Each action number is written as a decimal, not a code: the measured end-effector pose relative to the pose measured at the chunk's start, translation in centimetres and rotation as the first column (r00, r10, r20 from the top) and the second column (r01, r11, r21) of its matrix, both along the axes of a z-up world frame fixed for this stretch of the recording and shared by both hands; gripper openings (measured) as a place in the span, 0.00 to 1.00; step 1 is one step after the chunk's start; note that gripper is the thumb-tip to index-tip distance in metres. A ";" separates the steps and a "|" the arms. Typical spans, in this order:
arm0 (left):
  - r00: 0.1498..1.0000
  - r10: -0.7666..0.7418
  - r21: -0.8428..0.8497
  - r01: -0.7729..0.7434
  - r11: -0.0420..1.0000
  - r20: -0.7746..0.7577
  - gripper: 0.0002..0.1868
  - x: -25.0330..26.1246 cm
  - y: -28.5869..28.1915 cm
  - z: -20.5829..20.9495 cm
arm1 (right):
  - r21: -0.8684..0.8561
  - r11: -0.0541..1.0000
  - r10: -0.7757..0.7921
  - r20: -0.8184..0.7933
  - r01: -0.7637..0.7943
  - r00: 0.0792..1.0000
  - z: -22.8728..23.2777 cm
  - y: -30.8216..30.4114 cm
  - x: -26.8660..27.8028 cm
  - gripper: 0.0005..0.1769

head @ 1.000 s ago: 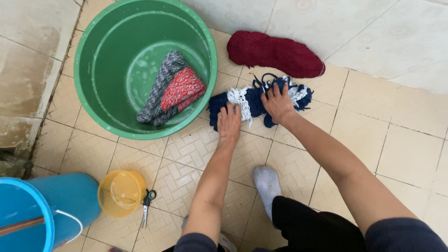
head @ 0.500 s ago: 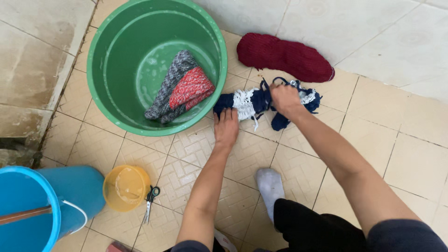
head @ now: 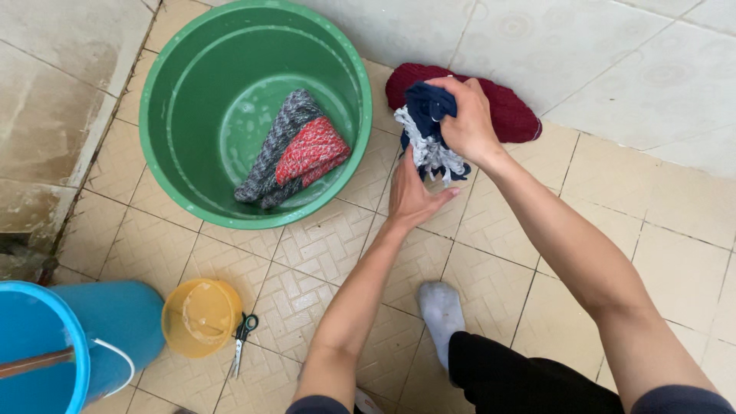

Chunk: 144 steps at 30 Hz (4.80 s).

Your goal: The person places several pieces of knitted fabric into a green basin filled with water. They then pick up a mop, rinse it under a running tap, and wring it out. Finally, the person fills a blue bucket with water from the tap.

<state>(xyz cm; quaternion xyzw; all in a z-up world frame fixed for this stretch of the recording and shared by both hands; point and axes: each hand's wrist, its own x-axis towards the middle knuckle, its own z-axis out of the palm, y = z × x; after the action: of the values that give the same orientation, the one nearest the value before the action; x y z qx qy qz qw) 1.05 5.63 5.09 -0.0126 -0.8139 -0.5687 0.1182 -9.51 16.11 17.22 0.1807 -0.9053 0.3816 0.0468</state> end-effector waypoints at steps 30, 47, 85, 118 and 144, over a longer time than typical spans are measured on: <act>0.951 0.269 -0.658 -0.300 0.691 -0.152 0.22 1.5 -32.1 11.0 | -0.678 0.721 0.379 0.559 0.143 0.737 0.9 -23.8 -6.6 0.17; 0.903 0.313 -0.878 0.125 0.461 0.293 0.21 0.1 -32.9 -5.0 | 0.468 0.715 0.489 0.196 -0.519 0.850 -17.9 -25.6 -9.1 0.28; 0.994 0.011 -0.323 0.024 0.946 0.106 0.17 -4.1 -19.2 6.6 | 0.085 0.942 0.288 0.292 -0.325 0.912 -3.0 -10.0 -6.2 0.20; 0.990 -0.057 -0.966 0.141 0.218 0.132 0.13 -13.8 1.2 -7.9 | 0.847 0.531 -0.076 0.088 -0.034 0.993 -13.1 11.5 -3.7 0.37; 0.755 0.010 -0.616 0.527 0.585 0.655 0.51 -8.1 -1.6 -2.5 | 0.847 0.414 -0.282 0.467 -0.333 0.838 -10.4 13.1 0.1 0.24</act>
<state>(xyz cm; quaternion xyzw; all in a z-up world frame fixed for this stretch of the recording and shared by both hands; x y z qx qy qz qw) -7.09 4.00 2.61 -0.0092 -0.9568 -0.1475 -0.2504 -9.38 29.21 6.78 0.0746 -0.9333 -0.1355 -0.3242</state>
